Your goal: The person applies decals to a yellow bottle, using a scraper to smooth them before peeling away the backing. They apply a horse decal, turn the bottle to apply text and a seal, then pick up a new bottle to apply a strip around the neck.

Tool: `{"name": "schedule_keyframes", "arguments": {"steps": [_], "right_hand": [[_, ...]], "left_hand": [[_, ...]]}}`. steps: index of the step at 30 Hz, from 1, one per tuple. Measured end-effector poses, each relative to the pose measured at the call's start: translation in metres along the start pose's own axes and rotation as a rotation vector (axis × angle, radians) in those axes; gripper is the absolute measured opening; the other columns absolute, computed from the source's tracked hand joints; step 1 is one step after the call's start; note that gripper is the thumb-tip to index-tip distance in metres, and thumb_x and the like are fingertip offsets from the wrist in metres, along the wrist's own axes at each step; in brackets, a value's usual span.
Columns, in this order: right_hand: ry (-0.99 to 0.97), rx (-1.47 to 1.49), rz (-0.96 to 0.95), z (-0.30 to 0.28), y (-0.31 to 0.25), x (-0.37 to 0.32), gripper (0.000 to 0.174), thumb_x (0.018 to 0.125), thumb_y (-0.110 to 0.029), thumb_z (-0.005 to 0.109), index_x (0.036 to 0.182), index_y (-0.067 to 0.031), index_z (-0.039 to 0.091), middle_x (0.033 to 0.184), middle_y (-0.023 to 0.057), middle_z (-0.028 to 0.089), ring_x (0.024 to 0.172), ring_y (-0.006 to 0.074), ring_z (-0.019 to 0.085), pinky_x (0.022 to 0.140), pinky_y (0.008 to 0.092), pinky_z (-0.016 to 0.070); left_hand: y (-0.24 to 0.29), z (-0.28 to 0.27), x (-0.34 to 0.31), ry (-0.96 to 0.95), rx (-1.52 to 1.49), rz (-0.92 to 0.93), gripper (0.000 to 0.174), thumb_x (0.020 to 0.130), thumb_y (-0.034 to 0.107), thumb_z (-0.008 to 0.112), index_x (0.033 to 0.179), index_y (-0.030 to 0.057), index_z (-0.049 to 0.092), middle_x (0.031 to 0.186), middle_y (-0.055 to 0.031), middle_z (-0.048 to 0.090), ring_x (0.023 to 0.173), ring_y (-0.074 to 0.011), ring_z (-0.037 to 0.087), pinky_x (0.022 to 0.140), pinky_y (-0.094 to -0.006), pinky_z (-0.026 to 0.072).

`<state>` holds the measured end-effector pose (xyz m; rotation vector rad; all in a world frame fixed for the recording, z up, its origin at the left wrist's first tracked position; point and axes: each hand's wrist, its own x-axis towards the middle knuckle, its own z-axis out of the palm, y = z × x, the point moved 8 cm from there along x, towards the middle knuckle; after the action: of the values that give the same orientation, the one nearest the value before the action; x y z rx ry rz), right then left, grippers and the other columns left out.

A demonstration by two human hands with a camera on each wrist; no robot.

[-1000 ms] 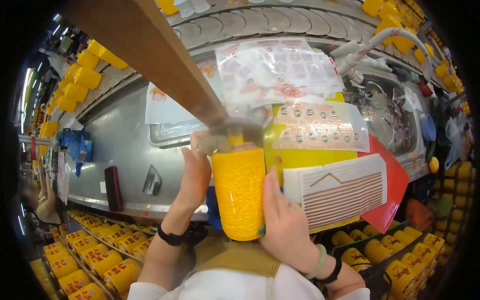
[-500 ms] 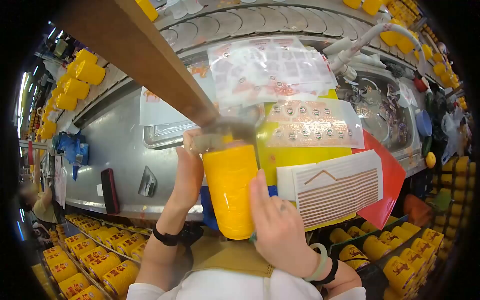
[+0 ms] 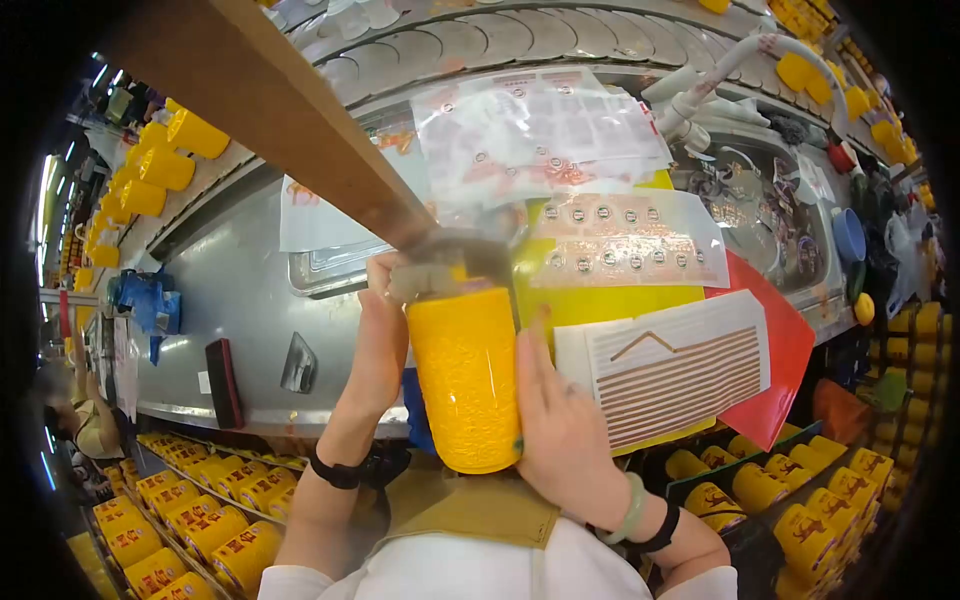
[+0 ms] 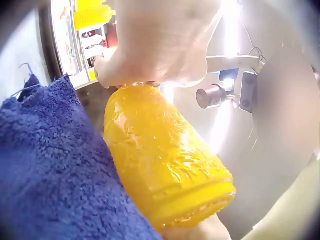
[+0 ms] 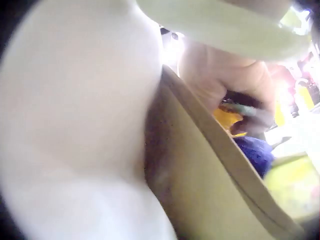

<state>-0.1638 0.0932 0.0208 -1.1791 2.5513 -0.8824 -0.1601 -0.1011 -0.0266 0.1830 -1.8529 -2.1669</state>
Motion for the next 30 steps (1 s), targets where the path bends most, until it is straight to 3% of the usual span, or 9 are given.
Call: {"name": "schedule_keyframes", "arguments": {"steps": [5, 7, 9, 12, 16, 21, 24, 28, 30], "right_hand": [[0.036, -0.005, -0.144, -0.024, -0.029, 0.000, 0.088, 0.065, -0.003, 0.072, 0.148, 0.0119, 0.047, 0.143, 0.0328, 0.057, 0.078, 0.0308, 0.061, 0.073, 0.0368, 0.0531], [-0.028, -0.077, -0.233, -0.025, -0.043, -0.004, 0.085, 0.061, -0.003, 0.073, 0.144, 0.0075, 0.055, 0.148, 0.0345, 0.052, 0.082, 0.0316, 0.063, 0.078, 0.0382, 0.0542], [-0.013, -0.060, -0.264, -0.019, -0.045, -0.005, 0.083, 0.060, -0.004, 0.075, 0.141, 0.0057, 0.059, 0.150, 0.0347, 0.051, 0.084, 0.0322, 0.064, 0.079, 0.0388, 0.0546], [-0.018, -0.041, -0.277, -0.011, -0.040, -0.008, 0.086, 0.059, -0.007, 0.078, 0.142, 0.0044, 0.059, 0.154, 0.0339, 0.047, 0.089, 0.0349, 0.065, 0.084, 0.0398, 0.0550], [-0.037, -0.065, -0.237, -0.010, -0.040, -0.011, 0.091, 0.068, -0.006, 0.083, 0.152, 0.0034, 0.048, 0.162, 0.0337, 0.035, 0.128, 0.0471, 0.059, 0.097, 0.0430, 0.0514], [-0.021, -0.019, -0.232, -0.007, -0.031, -0.015, 0.092, 0.071, -0.003, 0.080, 0.155, 0.0021, 0.044, 0.163, 0.0339, 0.034, 0.139, 0.0512, 0.050, 0.108, 0.0460, 0.0474], [-0.007, -0.030, -0.254, -0.006, -0.030, -0.016, 0.093, 0.071, -0.003, 0.079, 0.156, 0.0008, 0.042, 0.163, 0.0341, 0.033, 0.142, 0.0524, 0.046, 0.111, 0.0465, 0.0458], [0.018, -0.046, -0.267, -0.004, -0.031, -0.012, 0.091, 0.070, -0.004, 0.078, 0.154, 0.0028, 0.045, 0.162, 0.0356, 0.034, 0.141, 0.0537, 0.046, 0.111, 0.0478, 0.0455], [0.028, -0.110, -0.310, -0.009, -0.041, -0.011, 0.085, 0.081, -0.005, 0.077, 0.159, -0.0051, 0.043, 0.167, 0.0274, 0.033, 0.118, 0.0323, 0.069, 0.071, 0.0305, 0.0532]], "left_hand": [[0.000, 0.006, 0.002, -0.081, 0.219, -0.049, 0.039, 0.113, 0.032, 0.029, 0.125, -0.0032, 0.042, 0.120, -0.0094, 0.035, 0.111, -0.0206, 0.039, 0.107, -0.0320, 0.0326], [0.026, 0.018, 0.004, -0.076, 0.397, 0.108, 0.043, 0.110, 0.030, 0.035, 0.120, 0.0004, 0.064, 0.116, -0.0136, 0.042, 0.109, -0.0282, 0.041, 0.108, -0.0411, 0.0321], [0.033, 0.019, 0.004, -0.043, 0.580, 0.150, 0.070, 0.113, 0.051, 0.020, 0.120, 0.0040, 0.071, 0.119, -0.0143, 0.051, 0.117, -0.0293, 0.040, 0.113, -0.0420, 0.0302], [0.022, 0.013, 0.005, -0.001, 0.509, 0.122, 0.062, 0.112, 0.048, 0.028, 0.121, 0.0038, 0.070, 0.126, -0.0128, 0.045, 0.116, -0.0292, 0.039, 0.112, -0.0428, 0.0290], [0.040, -0.005, -0.008, 0.099, 0.532, 0.319, 0.047, 0.112, 0.038, 0.039, 0.130, 0.0033, 0.065, 0.129, -0.0118, 0.046, 0.115, -0.0264, 0.041, 0.110, -0.0416, 0.0331], [0.070, -0.125, -0.033, 0.493, 0.540, 0.123, 0.048, 0.103, 0.020, 0.064, 0.147, 0.0036, 0.051, 0.137, -0.0078, 0.051, 0.120, -0.0173, 0.050, 0.100, -0.0314, 0.0453], [0.079, -0.256, -0.067, 0.929, 0.368, 0.213, 0.039, 0.096, 0.016, 0.075, 0.131, 0.0043, 0.062, 0.116, -0.0056, 0.065, 0.092, -0.0135, 0.062, 0.077, -0.0297, 0.0527], [0.110, -0.409, -0.136, 1.392, 0.583, 0.249, 0.046, 0.090, 0.018, 0.081, 0.125, 0.0020, 0.057, 0.115, -0.0070, 0.067, 0.091, -0.0145, 0.064, 0.074, -0.0305, 0.0539], [0.123, -0.480, -0.175, 1.602, 0.623, 0.277, 0.046, 0.087, 0.017, 0.083, 0.119, 0.0012, 0.054, 0.114, -0.0093, 0.068, 0.088, -0.0156, 0.066, 0.072, -0.0306, 0.0546]]}}
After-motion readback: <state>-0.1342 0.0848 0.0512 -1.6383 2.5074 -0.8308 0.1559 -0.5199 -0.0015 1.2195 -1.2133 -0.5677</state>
